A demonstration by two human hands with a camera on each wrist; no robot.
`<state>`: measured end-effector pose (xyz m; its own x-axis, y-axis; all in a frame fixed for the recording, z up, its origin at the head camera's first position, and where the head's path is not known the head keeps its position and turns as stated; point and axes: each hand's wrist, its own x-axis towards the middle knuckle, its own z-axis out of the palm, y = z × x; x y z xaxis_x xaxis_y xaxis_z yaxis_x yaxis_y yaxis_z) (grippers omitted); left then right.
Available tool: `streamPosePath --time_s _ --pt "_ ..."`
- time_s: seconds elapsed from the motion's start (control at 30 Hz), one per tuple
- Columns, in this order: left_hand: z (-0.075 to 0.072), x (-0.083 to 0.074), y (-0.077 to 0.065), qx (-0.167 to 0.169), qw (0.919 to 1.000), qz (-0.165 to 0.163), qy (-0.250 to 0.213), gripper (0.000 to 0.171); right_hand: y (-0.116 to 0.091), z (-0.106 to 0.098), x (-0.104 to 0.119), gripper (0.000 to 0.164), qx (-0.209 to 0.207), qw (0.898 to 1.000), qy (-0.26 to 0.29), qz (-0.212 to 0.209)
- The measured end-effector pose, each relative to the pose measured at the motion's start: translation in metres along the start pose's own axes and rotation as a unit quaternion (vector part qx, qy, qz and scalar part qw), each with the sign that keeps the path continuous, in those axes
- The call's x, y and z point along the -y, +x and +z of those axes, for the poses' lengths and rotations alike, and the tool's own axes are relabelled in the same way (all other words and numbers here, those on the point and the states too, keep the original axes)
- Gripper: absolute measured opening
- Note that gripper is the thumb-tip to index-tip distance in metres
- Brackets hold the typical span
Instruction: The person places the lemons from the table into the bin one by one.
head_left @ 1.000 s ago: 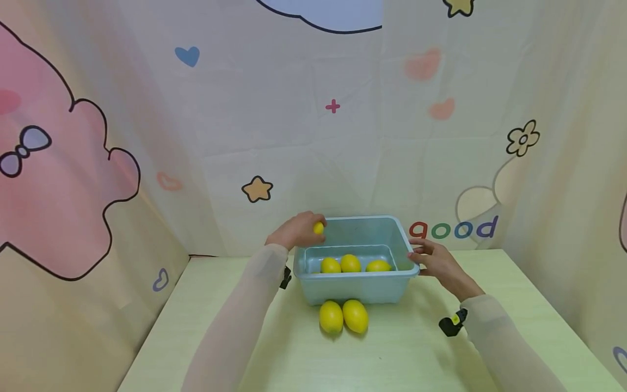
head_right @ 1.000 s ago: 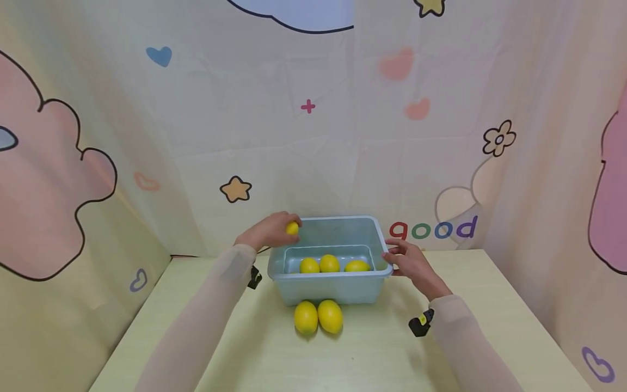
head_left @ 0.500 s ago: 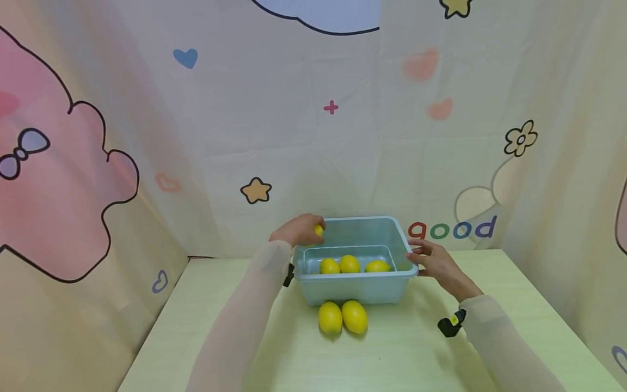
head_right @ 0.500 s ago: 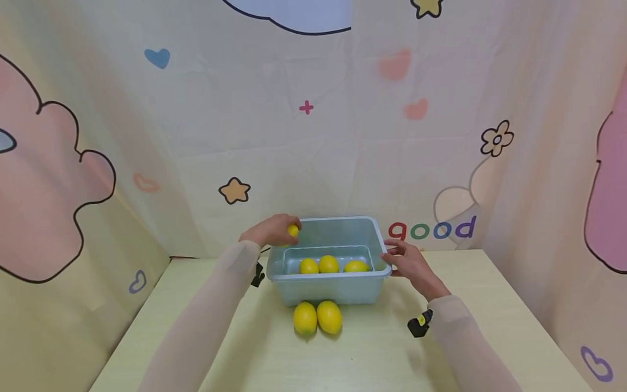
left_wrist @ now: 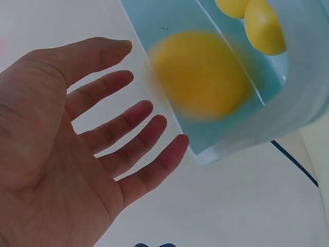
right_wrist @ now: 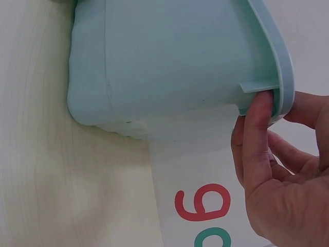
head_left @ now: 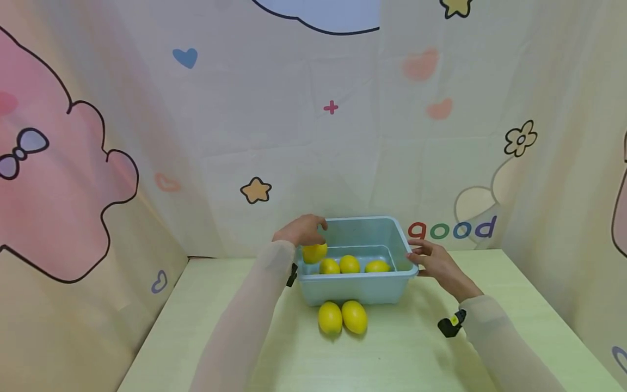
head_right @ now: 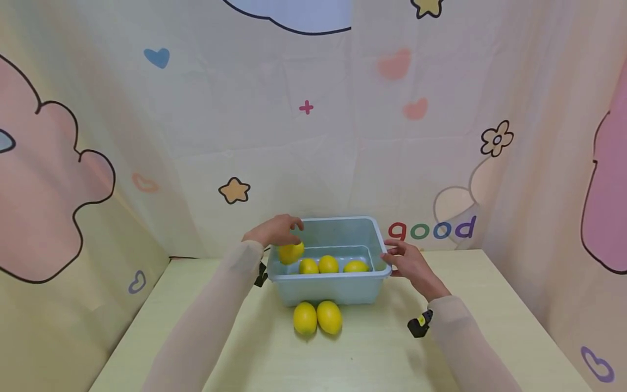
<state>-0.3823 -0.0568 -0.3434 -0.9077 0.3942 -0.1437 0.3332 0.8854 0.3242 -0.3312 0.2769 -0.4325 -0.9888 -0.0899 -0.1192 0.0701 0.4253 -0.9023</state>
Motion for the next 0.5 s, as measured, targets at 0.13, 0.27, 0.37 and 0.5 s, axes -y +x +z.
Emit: streamPosePath --time_s 0.13,0.27,0.37,0.5 --pt "-0.0018 -0.0047 -0.0011 -0.001 1.0000 -0.003 -0.007 0.042 -0.0003 0.0003 0.0000 0.060 -0.002 1.000 0.002 -0.002" --pt "-0.0021 -0.0081 -0.0046 0.003 0.9999 -0.004 -0.015 0.043 -0.0015 0.0006 0.0007 0.060 -0.004 1.000 0.000 -0.002" --pt "-0.0001 -0.0090 -0.0068 0.004 0.9997 -0.005 -0.024 0.044 -0.0016 0.0006 0.0001 0.060 -0.003 1.000 -0.002 -0.002" --pt "0.0014 -0.0105 -0.0094 -0.002 0.9999 0.002 -0.017 0.045 -0.0016 0.0004 -0.0010 0.060 -0.003 1.000 -0.002 -0.004"
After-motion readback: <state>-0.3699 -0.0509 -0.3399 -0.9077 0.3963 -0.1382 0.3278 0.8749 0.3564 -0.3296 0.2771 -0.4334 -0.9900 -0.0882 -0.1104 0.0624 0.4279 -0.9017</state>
